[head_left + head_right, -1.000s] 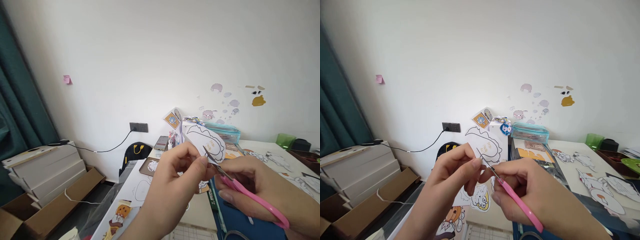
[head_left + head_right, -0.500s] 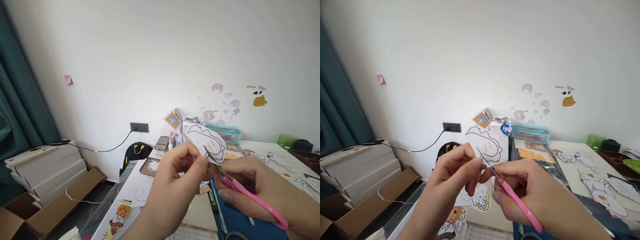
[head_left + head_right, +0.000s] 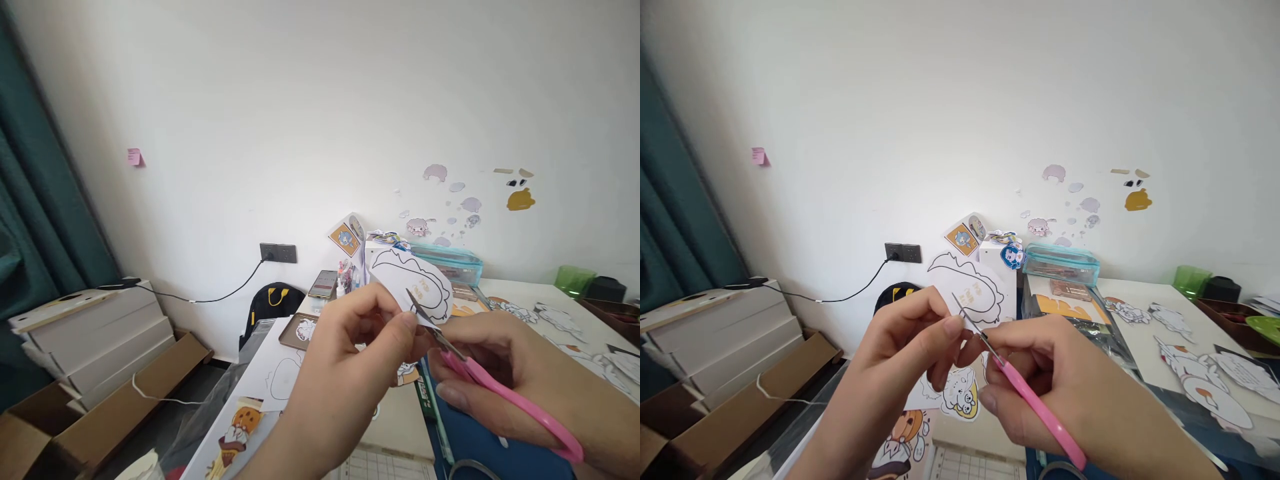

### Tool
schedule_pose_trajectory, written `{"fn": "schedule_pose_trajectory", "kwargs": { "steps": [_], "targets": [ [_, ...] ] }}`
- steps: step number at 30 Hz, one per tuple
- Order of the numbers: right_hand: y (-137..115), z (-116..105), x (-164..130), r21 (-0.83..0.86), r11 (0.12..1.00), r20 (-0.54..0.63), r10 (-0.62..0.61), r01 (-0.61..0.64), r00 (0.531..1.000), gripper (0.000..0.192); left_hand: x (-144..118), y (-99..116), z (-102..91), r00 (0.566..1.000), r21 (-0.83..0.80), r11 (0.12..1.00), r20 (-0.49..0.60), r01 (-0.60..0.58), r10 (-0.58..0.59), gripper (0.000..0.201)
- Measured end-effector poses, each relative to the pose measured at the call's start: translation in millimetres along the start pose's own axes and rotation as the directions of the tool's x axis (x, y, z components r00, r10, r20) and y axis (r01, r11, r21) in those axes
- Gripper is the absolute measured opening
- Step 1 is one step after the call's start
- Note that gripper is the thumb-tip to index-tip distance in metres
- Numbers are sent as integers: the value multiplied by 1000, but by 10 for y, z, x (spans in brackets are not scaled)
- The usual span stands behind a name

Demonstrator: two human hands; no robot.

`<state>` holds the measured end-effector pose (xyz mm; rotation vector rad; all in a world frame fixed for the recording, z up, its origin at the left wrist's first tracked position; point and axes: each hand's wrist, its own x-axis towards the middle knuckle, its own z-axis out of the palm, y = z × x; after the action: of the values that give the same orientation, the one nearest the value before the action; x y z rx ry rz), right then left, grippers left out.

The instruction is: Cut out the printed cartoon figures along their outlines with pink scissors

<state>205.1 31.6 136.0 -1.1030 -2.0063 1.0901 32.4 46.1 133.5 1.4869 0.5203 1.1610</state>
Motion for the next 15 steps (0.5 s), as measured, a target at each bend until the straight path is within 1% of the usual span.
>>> {"fn": "schedule_pose_trajectory", "kwargs": {
  "steps": [4, 9, 15],
  "targets": [
    [17, -12, 18, -3, 1000, -16, -4, 4, 1000, 28, 36, -19, -17, 1000, 34, 999, 8, 4, -4, 26],
    [64, -49, 36, -23, 998, -59, -59, 58, 997, 28, 90, -40, -43, 1000, 48, 999, 11, -3, 2, 25],
    [69, -37, 39, 44, 998, -30, -40, 42, 999, 25, 80, -36, -52, 1000, 37, 999, 28, 12, -14, 25]
  ]
}}
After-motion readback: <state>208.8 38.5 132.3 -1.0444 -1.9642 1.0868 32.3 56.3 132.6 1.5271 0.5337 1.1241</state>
